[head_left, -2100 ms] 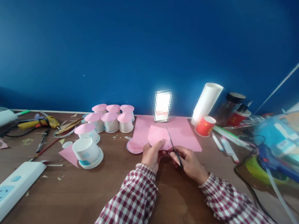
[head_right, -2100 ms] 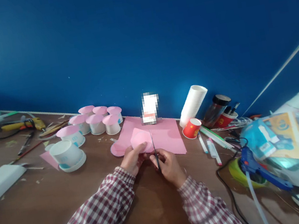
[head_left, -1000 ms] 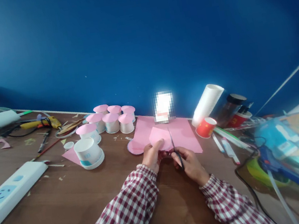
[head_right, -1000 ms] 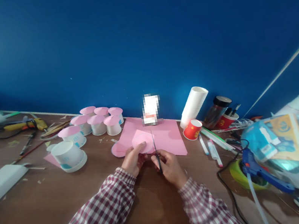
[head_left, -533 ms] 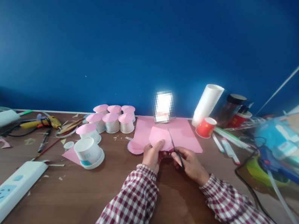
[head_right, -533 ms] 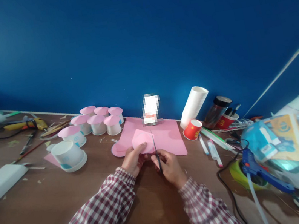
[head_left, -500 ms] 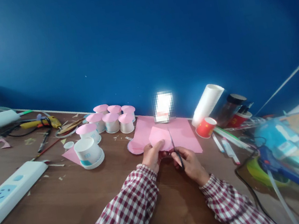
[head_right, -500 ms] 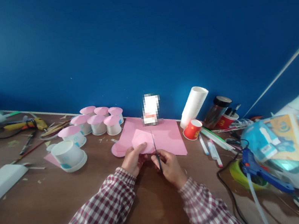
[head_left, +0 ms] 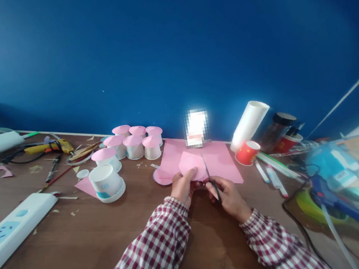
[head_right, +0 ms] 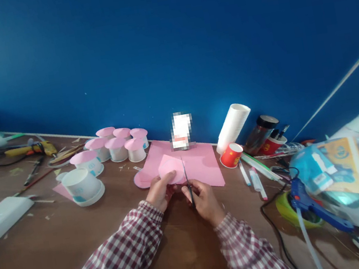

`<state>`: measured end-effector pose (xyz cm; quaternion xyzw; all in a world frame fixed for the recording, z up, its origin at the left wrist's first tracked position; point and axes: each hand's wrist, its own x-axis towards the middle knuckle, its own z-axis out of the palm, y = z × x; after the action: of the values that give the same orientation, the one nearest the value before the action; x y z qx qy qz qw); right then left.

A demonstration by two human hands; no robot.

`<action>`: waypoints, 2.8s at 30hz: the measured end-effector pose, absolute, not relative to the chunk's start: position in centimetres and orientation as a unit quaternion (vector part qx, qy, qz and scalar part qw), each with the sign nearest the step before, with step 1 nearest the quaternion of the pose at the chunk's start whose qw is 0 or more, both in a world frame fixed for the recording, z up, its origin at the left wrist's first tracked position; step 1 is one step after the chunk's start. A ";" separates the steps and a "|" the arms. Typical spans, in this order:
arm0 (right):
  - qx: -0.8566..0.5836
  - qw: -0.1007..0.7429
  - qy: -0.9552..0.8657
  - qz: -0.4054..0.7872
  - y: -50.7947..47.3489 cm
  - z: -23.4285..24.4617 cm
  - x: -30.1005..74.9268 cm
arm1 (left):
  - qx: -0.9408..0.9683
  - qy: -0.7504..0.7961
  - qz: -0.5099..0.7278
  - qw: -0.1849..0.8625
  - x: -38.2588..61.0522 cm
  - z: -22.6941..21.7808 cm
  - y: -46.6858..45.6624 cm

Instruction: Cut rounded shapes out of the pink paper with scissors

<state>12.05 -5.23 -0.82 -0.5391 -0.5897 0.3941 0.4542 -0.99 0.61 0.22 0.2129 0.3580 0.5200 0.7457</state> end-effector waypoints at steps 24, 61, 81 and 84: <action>-0.565 0.537 -0.491 0.389 -4.5 -1.0 12.4 | 0.209 0.340 0.530 0.748 -0.9 -0.1 0.8; -0.502 0.508 -0.521 0.468 -5.0 -1.4 11.5 | 0.233 0.189 0.408 0.862 -2.5 0.2 0.4; -0.441 0.464 -0.533 0.554 -4.7 -1.2 11.5 | 0.164 0.259 0.446 0.841 -2.0 -0.2 0.5; -0.448 0.457 -0.528 0.558 -4.8 -0.8 11.5 | 0.156 0.261 0.452 0.839 -2.0 -0.2 0.5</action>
<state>11.46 -4.76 -0.85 -0.4484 -0.5283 0.5578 0.4569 -2.01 0.55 -0.16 0.1559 0.2611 0.4515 0.8388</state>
